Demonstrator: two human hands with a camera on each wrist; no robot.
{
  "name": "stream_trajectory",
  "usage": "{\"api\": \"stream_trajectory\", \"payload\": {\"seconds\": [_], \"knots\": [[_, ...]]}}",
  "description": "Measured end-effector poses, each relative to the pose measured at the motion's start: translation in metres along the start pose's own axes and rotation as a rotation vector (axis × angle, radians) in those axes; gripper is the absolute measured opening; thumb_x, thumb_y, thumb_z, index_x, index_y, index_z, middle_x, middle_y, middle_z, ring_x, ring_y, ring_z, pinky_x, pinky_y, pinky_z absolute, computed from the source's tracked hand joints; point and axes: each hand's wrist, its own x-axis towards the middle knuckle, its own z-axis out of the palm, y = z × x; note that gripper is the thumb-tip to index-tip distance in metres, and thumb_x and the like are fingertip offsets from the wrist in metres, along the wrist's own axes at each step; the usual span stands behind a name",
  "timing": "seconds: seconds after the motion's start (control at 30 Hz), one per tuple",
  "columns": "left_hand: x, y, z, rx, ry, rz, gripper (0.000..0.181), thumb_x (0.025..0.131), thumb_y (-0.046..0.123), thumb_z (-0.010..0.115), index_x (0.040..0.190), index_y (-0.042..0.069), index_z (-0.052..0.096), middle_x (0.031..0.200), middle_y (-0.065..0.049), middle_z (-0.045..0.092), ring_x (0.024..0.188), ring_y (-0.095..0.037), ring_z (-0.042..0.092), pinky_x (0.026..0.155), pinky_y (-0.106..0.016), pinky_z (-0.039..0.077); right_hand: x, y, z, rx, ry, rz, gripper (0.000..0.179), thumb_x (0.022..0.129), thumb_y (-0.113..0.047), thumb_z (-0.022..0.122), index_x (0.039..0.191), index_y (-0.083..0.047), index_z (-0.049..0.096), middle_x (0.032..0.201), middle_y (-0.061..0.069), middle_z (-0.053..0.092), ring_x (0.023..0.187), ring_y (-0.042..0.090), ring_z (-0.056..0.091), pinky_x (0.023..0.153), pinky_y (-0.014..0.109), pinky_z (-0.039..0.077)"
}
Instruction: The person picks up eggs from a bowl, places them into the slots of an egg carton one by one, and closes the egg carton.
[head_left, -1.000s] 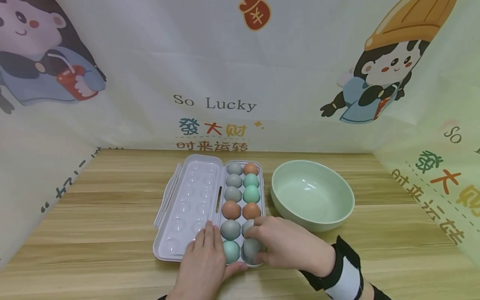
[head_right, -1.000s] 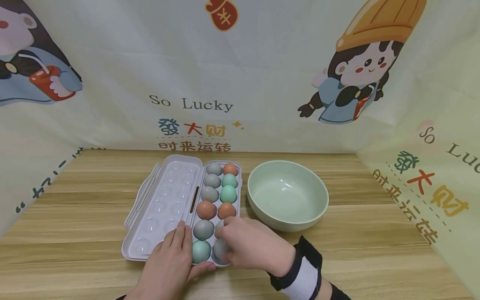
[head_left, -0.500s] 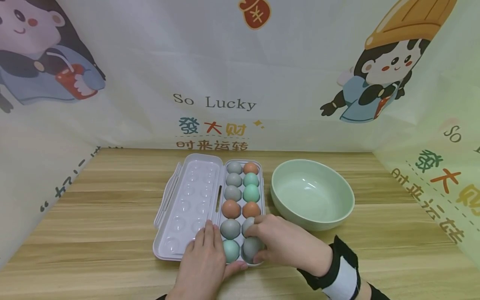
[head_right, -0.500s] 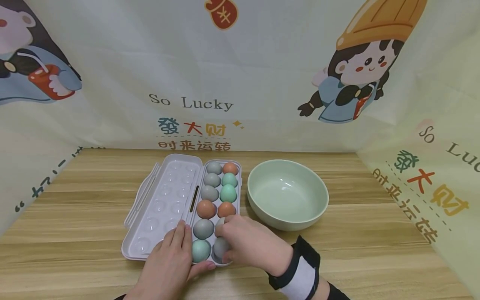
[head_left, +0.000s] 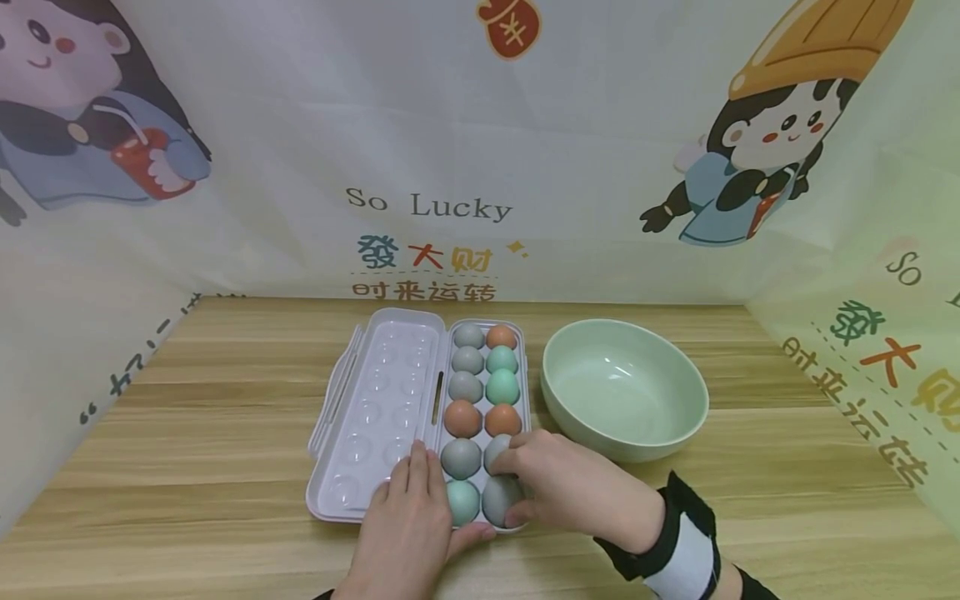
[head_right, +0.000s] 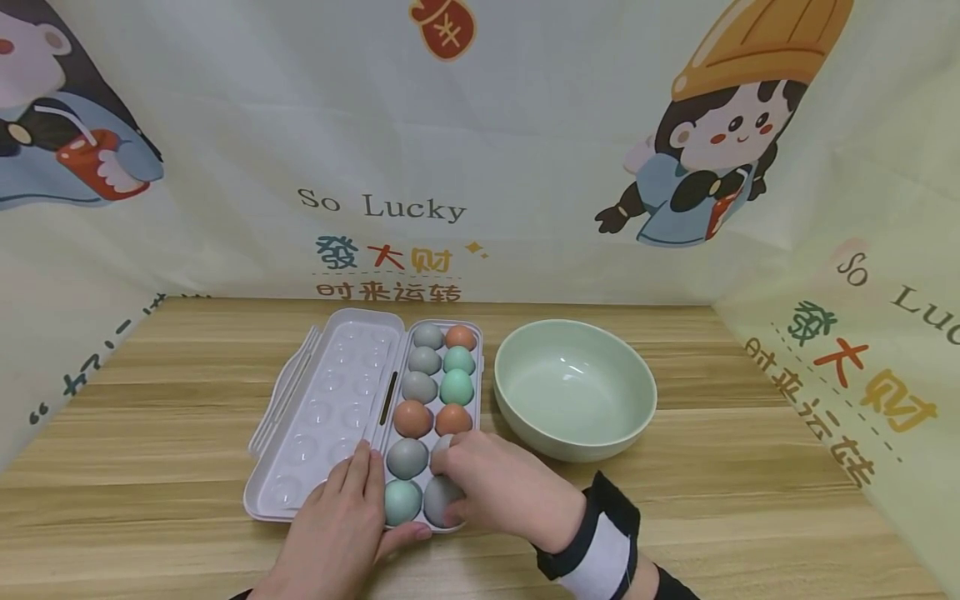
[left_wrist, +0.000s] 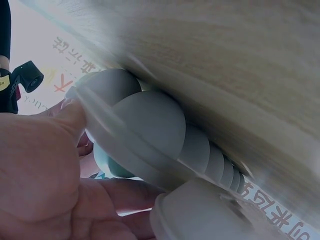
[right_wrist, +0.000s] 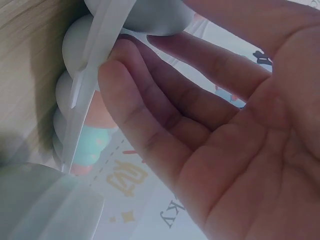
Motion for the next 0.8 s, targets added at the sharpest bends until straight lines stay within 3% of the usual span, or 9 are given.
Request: {"api": "stream_trajectory", "payload": {"seconds": [0.3, 0.43, 0.6, 0.7, 0.8], "knots": [[0.001, 0.0, -0.002, -0.003, -0.006, 0.002, 0.097, 0.08, 0.074, 0.048, 0.119, -0.015, 0.054, 0.122, -0.03, 0.051, 0.104, -0.034, 0.054, 0.074, -0.039, 0.048, -0.002, -0.002, 0.0, -0.063, 0.016, 0.011, 0.028, 0.066, -0.021, 0.083, 0.081, -0.019, 0.059, 0.071, -0.013, 0.046, 0.065, 0.003, 0.046, 0.057, 0.016, 0.037], [0.001, -0.001, -0.002, 0.0, 0.017, 0.006, 0.097, 0.079, 0.075, 0.047, 0.117, -0.014, 0.056, 0.12, -0.029, 0.053, 0.102, -0.034, 0.056, 0.073, -0.039, 0.048, -0.005, -0.004, -0.006, 0.01, 0.083, 0.048, 0.018, 0.075, -0.023, 0.077, 0.083, -0.017, 0.062, 0.072, -0.011, 0.051, 0.066, 0.004, 0.048, 0.058, 0.018, 0.039], [0.001, -0.003, -0.001, 0.045, 0.096, 0.009, 0.098, 0.073, 0.077, 0.049, 0.11, -0.013, 0.061, 0.102, -0.022, 0.059, 0.087, -0.03, 0.059, 0.064, -0.036, 0.049, -0.006, -0.002, -0.008, 0.088, 0.197, 0.229, 0.011, 0.087, -0.02, 0.065, 0.081, -0.011, 0.063, 0.07, -0.007, 0.053, 0.065, 0.008, 0.049, 0.057, 0.022, 0.042], [0.001, -0.004, -0.003, 0.058, 0.1, -0.007, 0.098, 0.072, 0.078, 0.049, 0.109, -0.011, 0.062, 0.093, -0.018, 0.058, 0.08, -0.028, 0.057, 0.061, -0.035, 0.048, -0.006, 0.005, -0.004, 0.127, 0.181, 0.33, 0.021, 0.089, -0.013, 0.061, 0.069, -0.012, 0.055, 0.06, -0.006, 0.044, 0.056, 0.009, 0.044, 0.05, 0.023, 0.037], [0.001, -0.004, -0.005, 0.051, 0.055, -0.021, 0.098, 0.072, 0.079, 0.048, 0.11, -0.011, 0.062, 0.098, -0.02, 0.059, 0.085, -0.03, 0.058, 0.062, -0.037, 0.048, -0.005, 0.009, 0.003, 0.198, 0.153, 0.363, 0.029, 0.089, -0.008, 0.06, 0.063, -0.012, 0.047, 0.053, -0.005, 0.04, 0.048, 0.008, 0.04, 0.045, 0.023, 0.034]]}}
